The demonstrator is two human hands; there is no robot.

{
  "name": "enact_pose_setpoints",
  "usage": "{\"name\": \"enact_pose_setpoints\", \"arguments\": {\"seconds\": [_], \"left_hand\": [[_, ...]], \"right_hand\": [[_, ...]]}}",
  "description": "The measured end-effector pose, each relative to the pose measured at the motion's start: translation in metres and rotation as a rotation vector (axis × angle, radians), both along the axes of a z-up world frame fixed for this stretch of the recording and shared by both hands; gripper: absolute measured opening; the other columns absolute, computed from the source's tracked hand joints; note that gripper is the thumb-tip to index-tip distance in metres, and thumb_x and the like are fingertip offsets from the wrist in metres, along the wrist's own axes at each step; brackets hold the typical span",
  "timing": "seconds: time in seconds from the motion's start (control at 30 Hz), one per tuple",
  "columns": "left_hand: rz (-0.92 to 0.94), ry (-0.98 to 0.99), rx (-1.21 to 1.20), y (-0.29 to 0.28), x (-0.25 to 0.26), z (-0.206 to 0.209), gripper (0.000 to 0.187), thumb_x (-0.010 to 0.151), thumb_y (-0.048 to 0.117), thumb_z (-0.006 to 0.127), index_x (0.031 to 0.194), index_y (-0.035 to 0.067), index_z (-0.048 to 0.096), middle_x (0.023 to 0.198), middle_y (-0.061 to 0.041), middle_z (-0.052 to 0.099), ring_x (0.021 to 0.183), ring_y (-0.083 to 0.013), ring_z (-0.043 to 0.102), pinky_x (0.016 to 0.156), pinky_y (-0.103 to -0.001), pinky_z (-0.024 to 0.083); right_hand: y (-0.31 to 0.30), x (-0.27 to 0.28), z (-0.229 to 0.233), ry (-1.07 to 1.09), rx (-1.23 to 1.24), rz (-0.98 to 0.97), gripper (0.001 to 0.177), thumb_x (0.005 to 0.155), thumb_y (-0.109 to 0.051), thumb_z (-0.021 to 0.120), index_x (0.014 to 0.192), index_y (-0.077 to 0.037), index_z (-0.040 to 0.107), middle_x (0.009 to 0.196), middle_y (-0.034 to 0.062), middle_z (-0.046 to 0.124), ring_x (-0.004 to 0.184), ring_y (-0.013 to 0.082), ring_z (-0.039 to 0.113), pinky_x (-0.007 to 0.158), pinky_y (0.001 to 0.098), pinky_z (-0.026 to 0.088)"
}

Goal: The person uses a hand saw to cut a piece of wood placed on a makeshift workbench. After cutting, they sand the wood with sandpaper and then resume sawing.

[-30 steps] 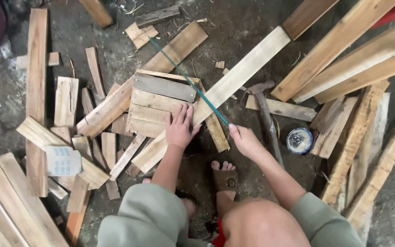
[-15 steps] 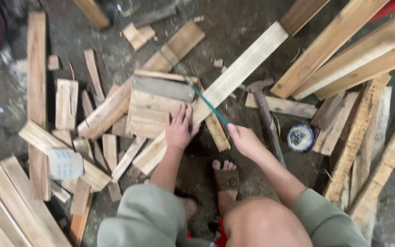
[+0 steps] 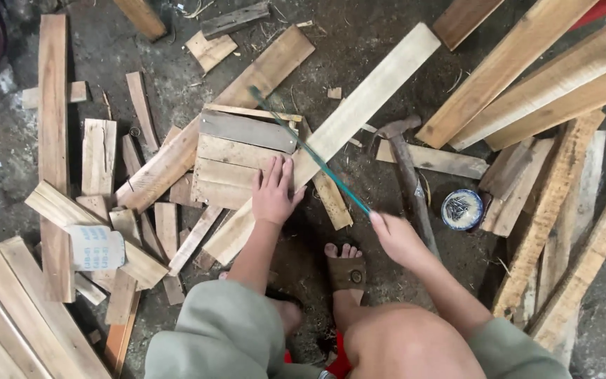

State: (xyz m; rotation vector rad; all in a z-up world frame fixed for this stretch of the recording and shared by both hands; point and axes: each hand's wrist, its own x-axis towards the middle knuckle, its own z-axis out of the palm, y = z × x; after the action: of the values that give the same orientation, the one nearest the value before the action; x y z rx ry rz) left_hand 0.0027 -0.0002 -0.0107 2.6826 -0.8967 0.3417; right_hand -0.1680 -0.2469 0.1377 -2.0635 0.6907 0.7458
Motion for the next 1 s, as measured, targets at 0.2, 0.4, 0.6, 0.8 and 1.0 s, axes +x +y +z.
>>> {"name": "enact_pose_setpoints", "arguments": {"seconds": [0.2, 0.4, 0.6, 0.8, 1.0], "left_hand": [[-0.008, 0.002, 0.016, 0.0, 0.0, 0.002, 0.082, 0.082, 0.06, 0.07, 0.152, 0.023, 0.05, 0.151, -0.007, 0.054, 0.142, -0.0228, 0.05, 0.112, -0.049, 0.042], [-0.123, 0.022, -0.008, -0.002, 0.003, 0.002, 0.083, 0.075, 0.057, 0.077, 0.148, 0.025, 0.055, 0.148, -0.009, 0.057, 0.142, -0.0327, 0.049, 0.109, -0.049, 0.047], [-0.127, 0.004, -0.016, -0.001, 0.002, 0.0, 0.081, 0.077, 0.058, 0.075, 0.149, 0.025, 0.055, 0.149, -0.006, 0.057, 0.143, -0.0321, 0.049, 0.112, -0.046, 0.044], [-0.116, 0.004, -0.047, -0.001, 0.003, -0.006, 0.084, 0.074, 0.059, 0.077, 0.148, 0.026, 0.056, 0.148, -0.006, 0.058, 0.142, -0.0329, 0.049, 0.114, -0.045, 0.044], [-0.106, 0.017, -0.032, -0.002, 0.003, -0.005, 0.085, 0.073, 0.06, 0.077, 0.148, 0.028, 0.055, 0.147, -0.004, 0.059, 0.142, -0.0318, 0.05, 0.116, -0.044, 0.042]], "right_hand": [[0.01, 0.077, 0.008, -0.123, -0.001, 0.033, 0.064, 0.109, -0.05, 0.031, 0.097, -0.004, 0.074, 0.098, 0.0212, 0.076, 0.104, 0.0434, 0.07, 0.092, 0.0549, 0.053], [-0.001, -0.007, -0.024, -0.097, 0.136, -0.28, 0.077, 0.108, -0.044, 0.023, 0.11, 0.013, 0.074, 0.112, 0.0324, 0.073, 0.117, 0.0442, 0.066, 0.102, 0.0571, 0.048], [-0.007, -0.085, -0.068, -0.135, 0.138, -0.359, 0.063, 0.111, -0.045, 0.023, 0.068, -0.012, 0.056, 0.046, 0.0011, 0.048, 0.045, 0.0192, 0.052, 0.049, 0.0306, 0.044], [0.004, -0.075, -0.059, -0.233, 0.249, -0.473, 0.061, 0.114, -0.041, 0.022, 0.077, -0.01, 0.058, 0.045, -0.0009, 0.042, 0.042, 0.0127, 0.046, 0.047, 0.0236, 0.04], [-0.024, -0.077, -0.049, -0.341, -0.189, -0.317, 0.047, 0.109, -0.039, 0.038, 0.083, -0.014, 0.068, 0.059, 0.0212, 0.065, 0.066, 0.0426, 0.066, 0.068, 0.0479, 0.05]]}}
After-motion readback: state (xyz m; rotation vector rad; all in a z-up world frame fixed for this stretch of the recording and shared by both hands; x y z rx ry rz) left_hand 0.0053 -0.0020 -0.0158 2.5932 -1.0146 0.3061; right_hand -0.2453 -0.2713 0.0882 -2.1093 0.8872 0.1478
